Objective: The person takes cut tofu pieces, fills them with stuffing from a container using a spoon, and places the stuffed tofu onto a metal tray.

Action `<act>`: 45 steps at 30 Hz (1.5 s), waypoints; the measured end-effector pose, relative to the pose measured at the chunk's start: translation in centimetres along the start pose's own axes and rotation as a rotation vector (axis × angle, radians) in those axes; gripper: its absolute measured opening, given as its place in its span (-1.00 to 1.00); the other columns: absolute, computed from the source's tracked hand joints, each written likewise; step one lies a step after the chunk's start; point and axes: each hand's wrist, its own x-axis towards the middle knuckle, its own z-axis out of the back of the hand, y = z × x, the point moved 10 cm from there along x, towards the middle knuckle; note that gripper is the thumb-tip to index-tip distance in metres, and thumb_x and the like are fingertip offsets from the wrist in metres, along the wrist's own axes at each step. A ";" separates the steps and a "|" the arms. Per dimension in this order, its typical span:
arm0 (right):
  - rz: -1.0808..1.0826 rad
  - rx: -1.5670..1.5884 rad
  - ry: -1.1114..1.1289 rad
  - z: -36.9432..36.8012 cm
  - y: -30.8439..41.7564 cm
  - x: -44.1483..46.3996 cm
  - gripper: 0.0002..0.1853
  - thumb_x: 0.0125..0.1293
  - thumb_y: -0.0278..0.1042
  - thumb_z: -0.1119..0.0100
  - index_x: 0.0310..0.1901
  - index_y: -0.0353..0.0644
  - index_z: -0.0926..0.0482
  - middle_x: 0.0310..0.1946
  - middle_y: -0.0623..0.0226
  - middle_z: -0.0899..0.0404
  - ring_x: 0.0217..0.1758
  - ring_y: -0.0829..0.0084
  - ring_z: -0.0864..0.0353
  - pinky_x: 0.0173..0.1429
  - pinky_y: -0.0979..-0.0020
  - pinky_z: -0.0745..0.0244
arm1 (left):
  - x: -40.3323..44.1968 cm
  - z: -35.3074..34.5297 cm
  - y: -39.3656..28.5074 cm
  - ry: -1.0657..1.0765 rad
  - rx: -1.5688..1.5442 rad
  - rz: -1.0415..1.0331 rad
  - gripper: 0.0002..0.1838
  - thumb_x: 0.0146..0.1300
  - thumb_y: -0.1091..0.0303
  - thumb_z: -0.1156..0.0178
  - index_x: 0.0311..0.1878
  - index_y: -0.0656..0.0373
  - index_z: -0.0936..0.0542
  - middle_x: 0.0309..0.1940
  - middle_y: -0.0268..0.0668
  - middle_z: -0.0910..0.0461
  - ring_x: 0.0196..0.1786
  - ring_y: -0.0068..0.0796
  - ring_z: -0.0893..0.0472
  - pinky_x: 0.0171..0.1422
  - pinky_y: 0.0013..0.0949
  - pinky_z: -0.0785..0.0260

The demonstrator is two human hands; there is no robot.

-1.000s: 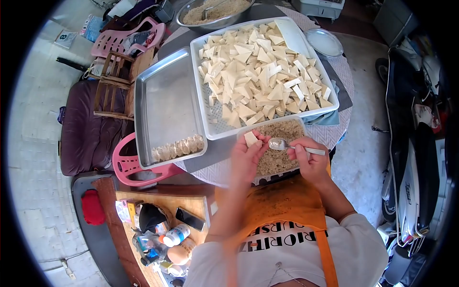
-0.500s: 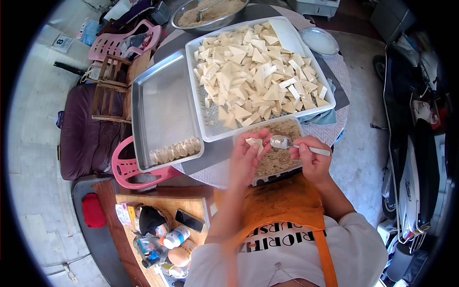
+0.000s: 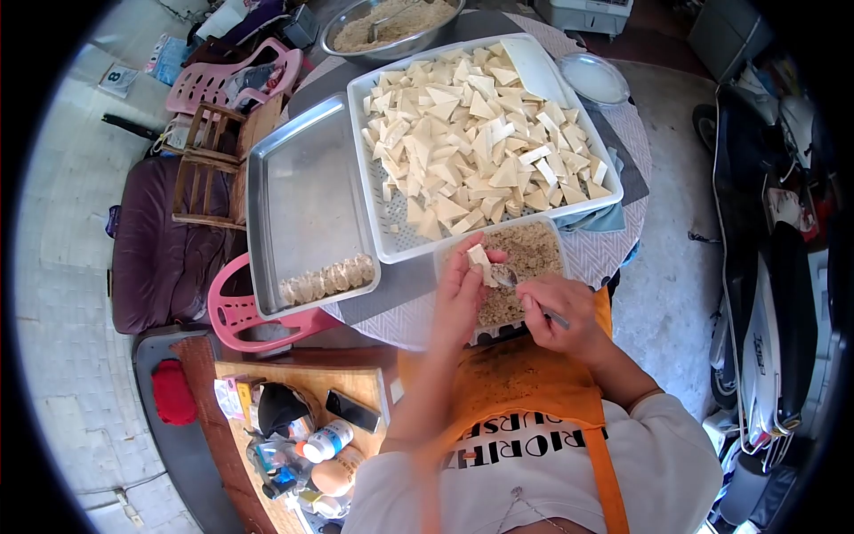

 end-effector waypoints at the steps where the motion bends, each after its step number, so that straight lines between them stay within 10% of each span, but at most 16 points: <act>1: 0.006 -0.008 0.009 -0.1 0.1 0.0 -0.73 -0.02 -0.67 -0.16 -0.22 -0.27 -0.50 -0.47 0.22 -0.55 -0.50 0.25 -0.59 -0.43 0.38 -0.50 | -0.1 -0.1 -0.4 -0.006 0.033 -0.013 -0.60 0.32 0.52 0.18 0.21 0.12 -0.33 -0.04 -0.26 -0.53 -0.05 -0.57 -0.51 -0.07 -0.55 -0.39; 10: 0.062 -0.107 0.045 -1.6 0.2 -0.4 -0.75 0.04 -0.61 -0.19 -0.19 -0.27 -0.49 -0.41 0.22 -0.56 -0.45 0.26 -0.59 -0.40 0.36 -0.52 | -0.3 -1.7 0.2 0.072 0.126 -0.122 -0.66 0.34 0.52 0.19 0.11 0.14 -0.44 -0.09 -0.32 -0.55 -0.17 -0.64 -0.49 -0.14 -0.61 -0.35; 16: -0.613 0.287 -0.094 -0.1 -7.2 -2.5 -0.91 0.24 -0.54 -0.04 -0.26 -0.31 -0.53 -0.47 0.19 -0.56 -0.48 0.21 -0.58 -0.34 0.31 -0.52 | 0.0 0.8 -1.1 -0.048 0.011 -0.086 -0.75 0.30 0.51 0.11 0.02 0.24 -0.43 -0.07 -0.22 -0.53 0.01 -0.41 -0.55 0.13 -0.38 -0.41; 20: -0.337 -0.247 0.123 -1.6 -9.1 -0.5 -0.84 0.31 -0.44 0.02 -0.25 -0.34 -0.54 -0.50 0.22 -0.56 -0.53 0.34 -0.58 -0.42 0.43 -0.43 | 0.0 1.4 -2.1 -0.077 -0.016 -0.169 -0.84 0.28 0.55 0.02 -0.09 0.24 -0.42 -0.04 -0.20 -0.50 0.04 -0.34 -0.55 0.20 -0.31 -0.41; 23: -0.587 0.093 0.367 -5.9 -11.8 -2.7 -0.80 0.33 -0.39 0.02 -0.25 -0.38 -0.52 -0.51 0.26 -0.55 -0.54 0.45 -0.56 -0.46 0.47 -0.39 | 0.4 1.2 -1.4 -0.047 -0.066 -0.161 -0.87 0.26 0.58 -0.03 -0.13 0.24 -0.41 -0.02 -0.20 -0.49 0.07 -0.32 -0.53 0.21 -0.28 -0.41; 29: -0.942 0.531 0.090 -2.8 -13.1 -4.7 -0.79 0.39 -0.34 0.06 -0.20 -0.27 -0.54 -0.50 0.35 -0.58 -0.55 0.64 -0.47 -0.48 0.63 -0.36 | 0.1 1.6 -1.1 -0.095 -0.094 -0.025 -0.82 0.30 0.52 0.01 -0.04 0.24 -0.43 -0.02 -0.23 -0.49 0.10 -0.42 -0.49 0.24 -0.32 -0.37; 37: -0.839 0.515 0.047 -1.8 -9.5 -2.9 -0.84 0.35 -0.39 -0.02 -0.27 -0.28 -0.55 -0.47 0.35 -0.58 -0.50 0.67 -0.53 -0.47 0.62 -0.41 | 0.8 -0.8 0.9 0.019 0.083 0.111 -0.76 0.32 0.46 0.06 0.03 0.15 -0.45 -0.15 -0.32 -0.51 -0.16 -0.58 -0.47 -0.09 -0.46 -0.34; 45: -0.280 0.011 0.082 -1.6 -3.2 2.8 -0.96 0.16 -0.56 -0.10 -0.36 -0.32 -0.53 -0.54 0.18 -0.56 -0.58 0.21 -0.54 -0.48 0.40 -0.45 | 0.5 -1.9 -2.4 -0.119 0.856 -0.441 -0.80 0.31 0.50 0.07 -0.02 0.19 -0.42 -0.31 -0.19 -0.49 -0.26 -0.38 -0.47 -0.15 -0.29 -0.35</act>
